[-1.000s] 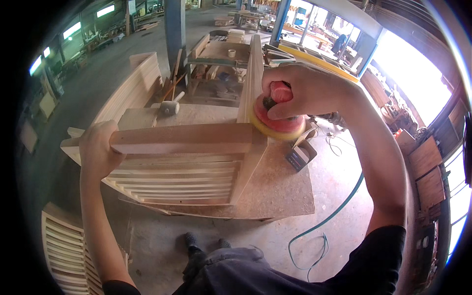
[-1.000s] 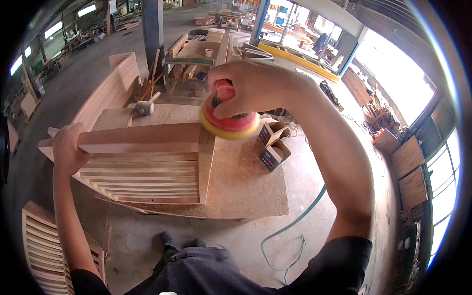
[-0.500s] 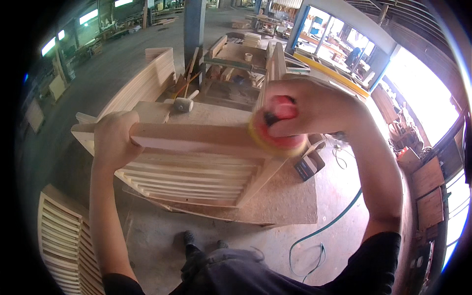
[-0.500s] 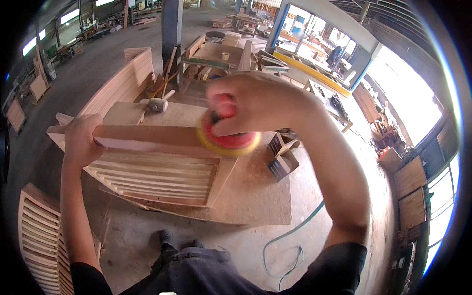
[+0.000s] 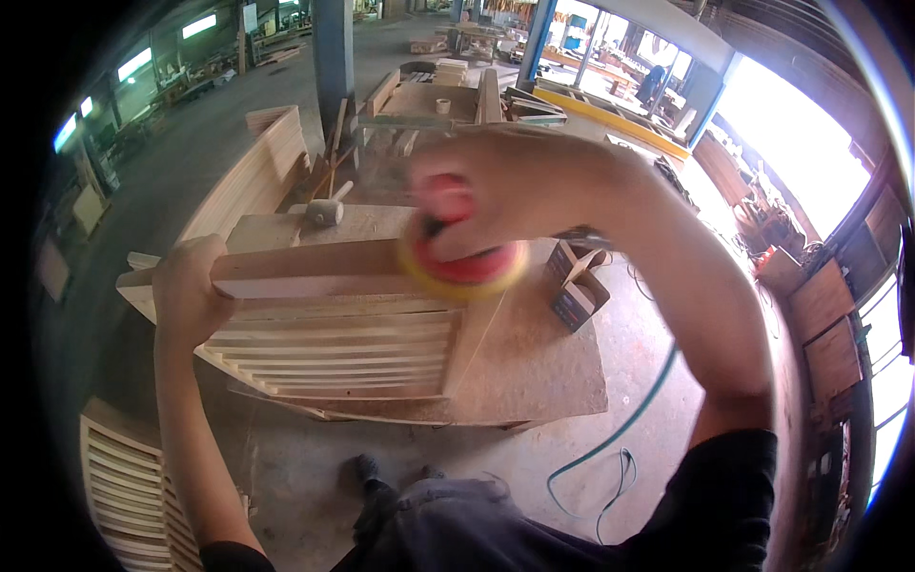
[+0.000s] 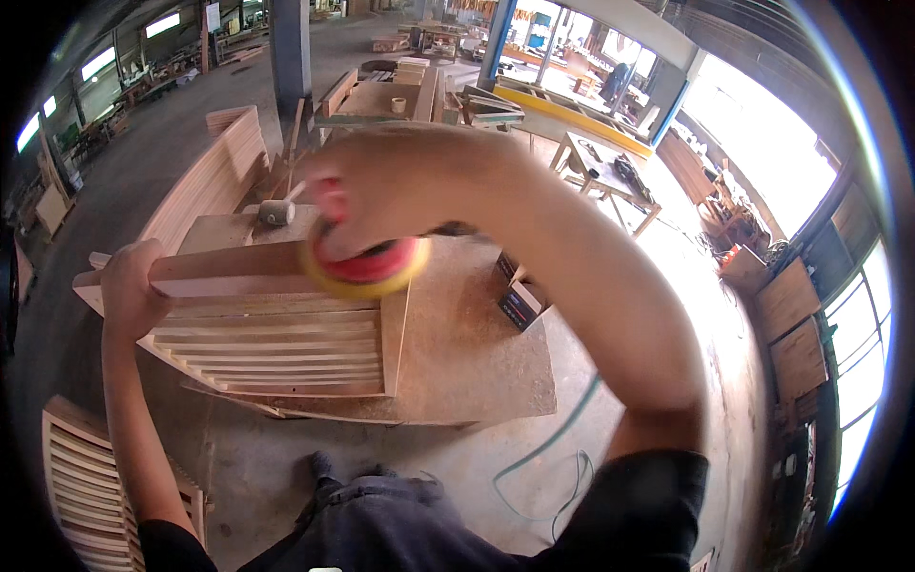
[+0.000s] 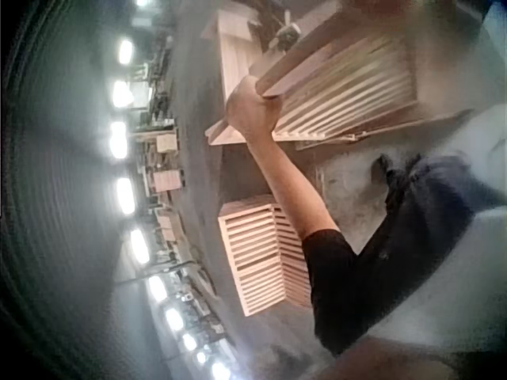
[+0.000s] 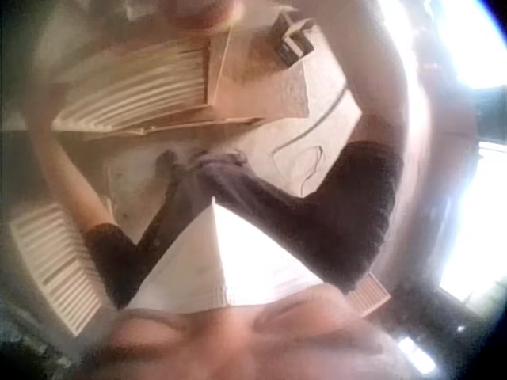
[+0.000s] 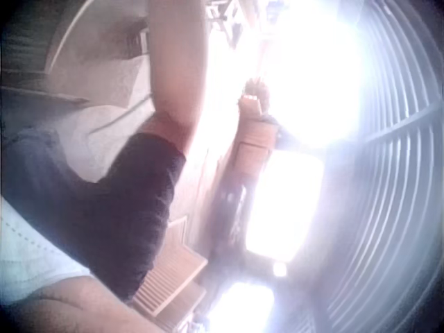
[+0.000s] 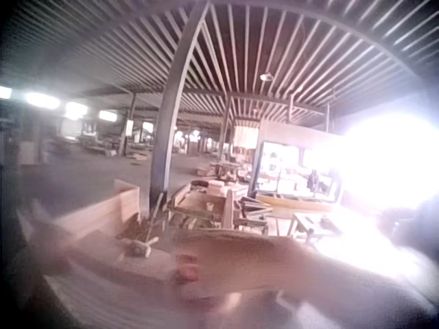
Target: The person sands a wooden chair frame using a handheld orbital sander, focusing on edges and slats. They reposition the chair multiple times to access different sides and apply a liquid from a squeeze bottle to the wood before continuing to sand.
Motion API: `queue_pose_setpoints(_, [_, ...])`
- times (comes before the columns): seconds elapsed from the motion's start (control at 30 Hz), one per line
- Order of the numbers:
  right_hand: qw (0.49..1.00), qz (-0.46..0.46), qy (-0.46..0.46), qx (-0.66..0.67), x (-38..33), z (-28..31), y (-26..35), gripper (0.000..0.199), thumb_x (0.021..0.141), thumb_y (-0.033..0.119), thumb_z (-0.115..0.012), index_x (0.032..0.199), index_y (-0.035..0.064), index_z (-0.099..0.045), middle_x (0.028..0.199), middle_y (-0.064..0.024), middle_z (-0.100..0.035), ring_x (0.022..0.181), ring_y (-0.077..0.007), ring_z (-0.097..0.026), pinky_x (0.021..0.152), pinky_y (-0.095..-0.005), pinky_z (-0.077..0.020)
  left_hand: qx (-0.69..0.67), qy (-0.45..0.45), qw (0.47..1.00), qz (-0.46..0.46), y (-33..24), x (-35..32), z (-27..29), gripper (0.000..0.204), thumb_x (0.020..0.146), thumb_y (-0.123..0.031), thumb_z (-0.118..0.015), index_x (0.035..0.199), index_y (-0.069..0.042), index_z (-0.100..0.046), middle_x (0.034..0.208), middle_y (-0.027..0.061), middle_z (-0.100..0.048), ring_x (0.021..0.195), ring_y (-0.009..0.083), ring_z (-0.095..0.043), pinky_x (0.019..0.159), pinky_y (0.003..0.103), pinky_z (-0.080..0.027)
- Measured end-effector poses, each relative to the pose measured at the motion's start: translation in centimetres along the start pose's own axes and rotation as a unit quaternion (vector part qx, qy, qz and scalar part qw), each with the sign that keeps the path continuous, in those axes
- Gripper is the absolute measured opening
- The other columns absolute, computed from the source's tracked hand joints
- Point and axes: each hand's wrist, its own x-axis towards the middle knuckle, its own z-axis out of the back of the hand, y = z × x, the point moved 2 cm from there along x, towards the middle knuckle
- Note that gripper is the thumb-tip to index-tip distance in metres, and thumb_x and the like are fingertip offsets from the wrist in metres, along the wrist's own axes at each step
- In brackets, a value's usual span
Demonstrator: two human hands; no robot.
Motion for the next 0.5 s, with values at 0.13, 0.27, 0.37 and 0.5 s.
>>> queue_pose_setpoints(0.13, [0.977, -0.146, -0.014, -0.154, -7.8, 1.7, -4.9, 0.049, 0.078, 0.037, -0.083, 0.117, 0.0108, -0.068, 0.098, -0.0119, -0.071, 0.092, -0.0305, -0.071, 0.083, -0.0440, -0.0563, -0.005, 0.028, 0.999, 0.013, -0.5, 0.2, 0.3, 0.026, 0.073, -0.020, -0.081, 0.080, -0.005, -0.060, 0.083, 0.0193, -0.065, 0.085, 0.0446, -0.063, 0.074, 0.052, -0.049])
queue_pose_setpoints(0.27, [0.942, -0.291, -0.059, -0.156, -15.2, -4.5, -12.4, 0.051, 0.074, 0.035, -0.080, 0.117, 0.0113, -0.068, 0.102, -0.0149, -0.071, 0.096, -0.0316, -0.072, 0.085, -0.0452, -0.0562, -0.004, 0.018, 1.000, 0.011, -1.8, 0.3, 1.0, 0.028, 0.069, -0.014, -0.083, 0.082, -0.005, -0.061, 0.088, 0.0185, -0.066, 0.091, 0.0433, -0.064, 0.078, 0.051, -0.049])
queue_pose_setpoints(0.37, [0.934, -0.326, -0.149, 0.012, -19.1, -14.8, -16.9, 0.044, 0.067, 0.033, -0.087, 0.098, 0.0107, -0.067, 0.092, -0.0091, -0.072, 0.083, -0.0316, -0.073, 0.074, -0.0458, -0.0582, -0.011, 0.005, 1.000, -0.007, -1.3, 0.3, 0.5, 0.027, 0.068, -0.012, -0.083, 0.082, -0.005, -0.061, 0.089, 0.0181, -0.066, 0.092, 0.0432, -0.064, 0.078, 0.051, -0.049])
queue_pose_setpoints(0.5, [0.906, -0.378, -0.159, 0.103, -20.3, -32.5, -20.9, 0.045, 0.066, 0.031, -0.089, 0.099, 0.0111, -0.066, 0.101, -0.0146, -0.070, 0.092, -0.0374, -0.071, 0.080, -0.0472, -0.0578, -0.022, 0.015, 1.000, -0.008, -1.8, 0.4, 0.7, 0.027, 0.066, -0.009, -0.082, 0.082, -0.005, -0.060, 0.088, 0.0179, -0.066, 0.092, 0.0440, -0.063, 0.078, 0.052, -0.049])
